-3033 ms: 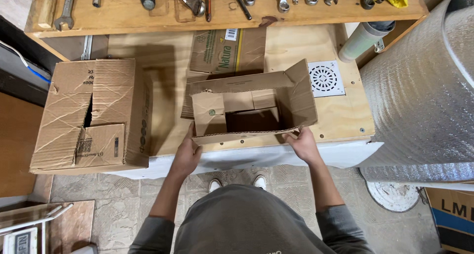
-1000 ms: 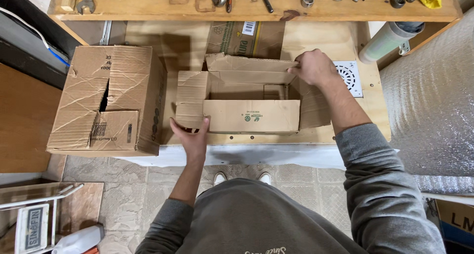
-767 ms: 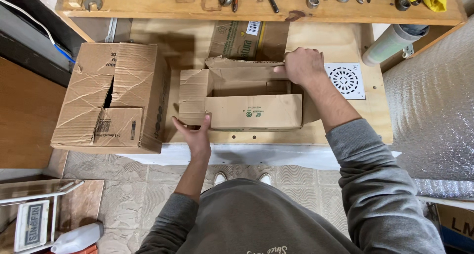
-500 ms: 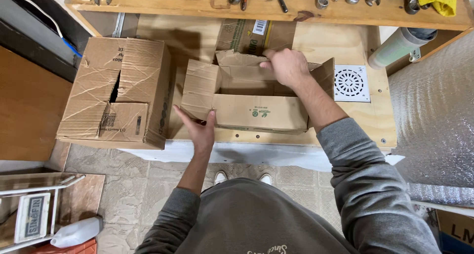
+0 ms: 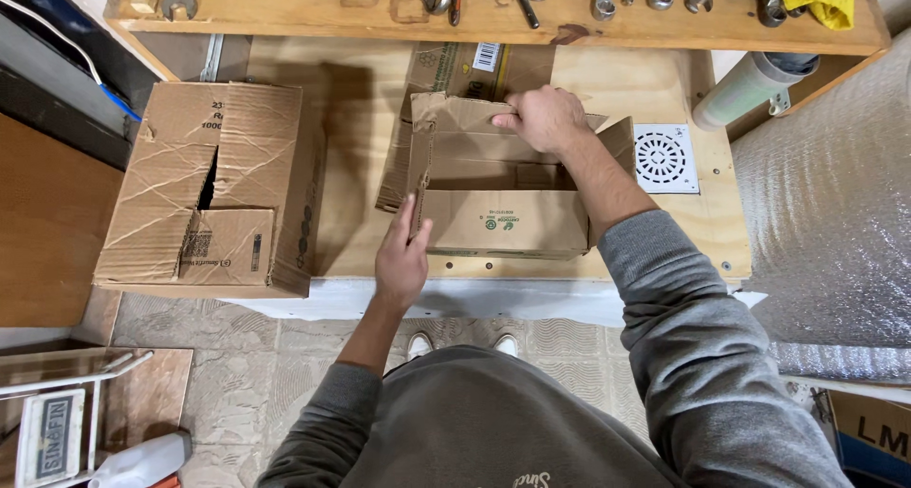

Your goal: The person folds multiple cardboard boxes on a wooden workbench. They flatten each box, tuck flaps, and stack them. The person handles boxes of different sizes and brands, repeating the folding process for each one.

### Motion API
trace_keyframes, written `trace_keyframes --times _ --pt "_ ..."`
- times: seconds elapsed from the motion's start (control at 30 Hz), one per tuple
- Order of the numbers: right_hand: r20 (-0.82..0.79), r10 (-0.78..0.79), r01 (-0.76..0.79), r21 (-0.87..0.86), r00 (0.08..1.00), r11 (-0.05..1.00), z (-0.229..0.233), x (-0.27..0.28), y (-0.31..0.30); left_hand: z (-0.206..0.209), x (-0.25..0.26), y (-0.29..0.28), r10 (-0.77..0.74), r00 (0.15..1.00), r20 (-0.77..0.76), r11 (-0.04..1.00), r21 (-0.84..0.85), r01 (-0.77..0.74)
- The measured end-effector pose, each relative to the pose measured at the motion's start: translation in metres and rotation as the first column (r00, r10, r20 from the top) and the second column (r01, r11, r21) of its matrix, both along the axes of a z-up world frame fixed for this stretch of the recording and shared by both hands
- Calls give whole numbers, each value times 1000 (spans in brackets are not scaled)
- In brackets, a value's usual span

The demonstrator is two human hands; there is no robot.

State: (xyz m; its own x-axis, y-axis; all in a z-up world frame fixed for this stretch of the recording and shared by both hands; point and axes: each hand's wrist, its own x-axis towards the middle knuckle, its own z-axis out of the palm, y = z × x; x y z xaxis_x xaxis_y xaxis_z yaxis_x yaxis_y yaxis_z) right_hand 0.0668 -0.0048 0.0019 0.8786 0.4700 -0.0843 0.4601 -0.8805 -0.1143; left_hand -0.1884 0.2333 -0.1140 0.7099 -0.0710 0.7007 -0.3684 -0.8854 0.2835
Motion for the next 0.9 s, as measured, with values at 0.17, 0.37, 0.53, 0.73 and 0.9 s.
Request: trace_keyframes --times 0.17,0.37,0.53,0.73,0.9 --pt "-16 11 -11 -10 1000 1000 0 3 4 37 -11 -4 -163 986 41 981 114 158" --pt "-9 18 -18 -26 1000 1000 1 -2 2 41 -18 -12 -87 995 -45 992 91 90" --pt "20 29 -29 -1 999 1000 -4 -22 -3 40 -19 -16 -80 995 -60 996 42 83" --pt "163 214 -226 57 963 972 -26 -71 -17 43 -20 -18 -67 996 -61 997 23 69" --pt "95 253 -256 24 963 966 -55 -114 -21 50 -21 -21 -22 998 -58 997 74 26"
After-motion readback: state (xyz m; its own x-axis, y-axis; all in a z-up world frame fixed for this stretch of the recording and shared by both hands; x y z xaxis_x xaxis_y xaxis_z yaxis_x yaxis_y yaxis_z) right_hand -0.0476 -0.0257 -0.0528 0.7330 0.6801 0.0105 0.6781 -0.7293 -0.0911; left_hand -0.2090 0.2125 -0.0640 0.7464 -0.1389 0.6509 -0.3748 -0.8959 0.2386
